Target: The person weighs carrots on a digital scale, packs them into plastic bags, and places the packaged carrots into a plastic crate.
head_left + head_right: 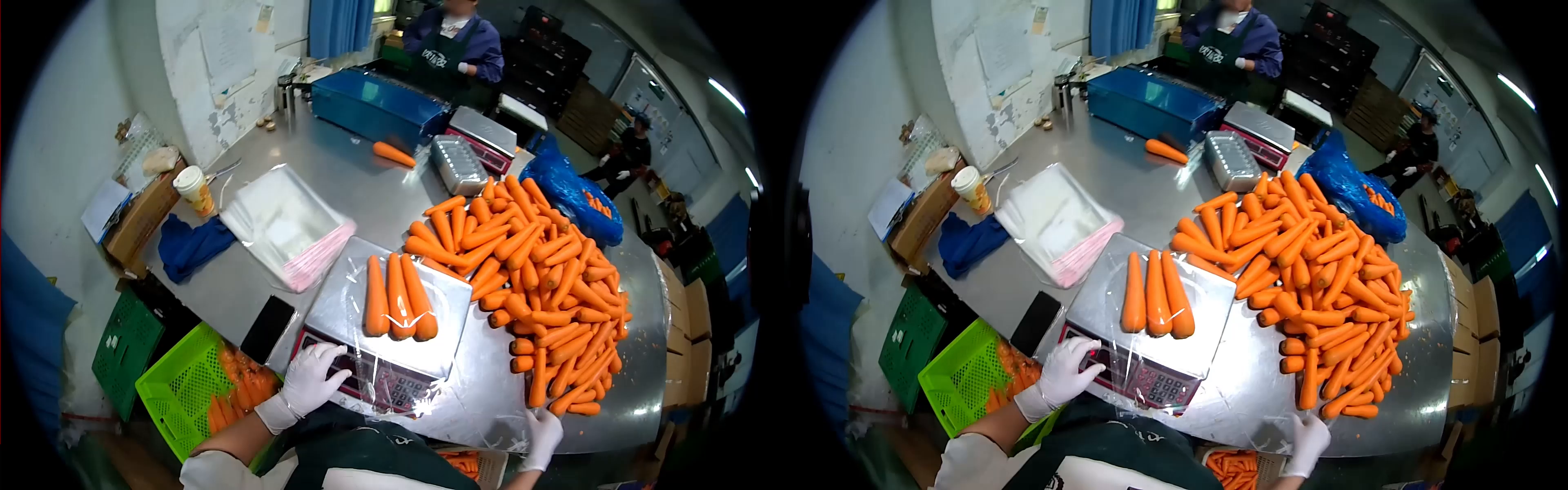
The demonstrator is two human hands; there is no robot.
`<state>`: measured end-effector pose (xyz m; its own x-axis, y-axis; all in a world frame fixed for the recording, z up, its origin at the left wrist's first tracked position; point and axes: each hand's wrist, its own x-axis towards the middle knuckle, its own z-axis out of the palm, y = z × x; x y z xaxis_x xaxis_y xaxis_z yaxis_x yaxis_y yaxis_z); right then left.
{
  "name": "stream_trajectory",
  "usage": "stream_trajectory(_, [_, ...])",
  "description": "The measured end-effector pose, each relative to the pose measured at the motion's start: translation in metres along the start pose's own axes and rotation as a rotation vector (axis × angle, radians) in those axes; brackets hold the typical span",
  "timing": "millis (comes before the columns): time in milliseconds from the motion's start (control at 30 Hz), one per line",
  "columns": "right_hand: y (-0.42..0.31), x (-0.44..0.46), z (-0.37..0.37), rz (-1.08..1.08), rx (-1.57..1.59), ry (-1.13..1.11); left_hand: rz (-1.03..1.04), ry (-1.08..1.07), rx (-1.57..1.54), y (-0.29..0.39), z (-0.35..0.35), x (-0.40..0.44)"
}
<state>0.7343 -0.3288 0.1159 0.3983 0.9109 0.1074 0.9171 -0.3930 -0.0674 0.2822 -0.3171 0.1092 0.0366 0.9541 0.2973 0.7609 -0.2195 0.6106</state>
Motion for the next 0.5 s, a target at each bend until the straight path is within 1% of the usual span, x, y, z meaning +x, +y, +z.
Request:
stream_trajectory(33, [-0.034,0.004,0.004,-0.078,0.181,0.096,0.113,-0.038,0.088,0.005,-0.006,0.007])
stream_trajectory(67, [-0.06,0.012,0.008,-0.353,0.283,0.183,0.252,-0.045,0.153,0.003,-0.004,0.01])
stream_trajectory(100, [-0.091,0.018,0.002,-0.539,0.42,0.119,0.39,-0.049,0.219,0.0,0.001,0.011])
stream_trajectory(133, [-0.122,0.023,-0.003,-0.693,0.489,0.159,0.496,-0.038,0.244,-0.005,0.008,0.011])
stream_trajectory(167, [-0.145,0.025,-0.005,-0.852,0.555,0.204,0.571,-0.039,0.186,-0.009,0.012,0.013])
stream_trajectory(233, [-0.163,0.034,0.014,-1.101,0.499,0.207,0.724,-0.043,0.136,-0.021,0.019,0.016])
stream_trajectory(267, [-0.169,0.037,0.023,-1.164,0.526,0.203,0.71,0.001,0.129,-0.018,0.017,0.019])
stream_trajectory(333, [-0.171,0.046,0.043,-1.276,0.628,0.172,0.695,-0.017,0.077,-0.026,0.015,0.02])
stream_trajectory(367, [-0.175,0.047,0.045,-1.273,0.699,0.148,0.688,-0.035,0.052,-0.028,0.012,0.02])
stream_trajectory(500, [-0.188,0.046,0.04,-1.155,0.903,-0.026,0.64,0.055,-0.054,-0.033,0.016,0.02])
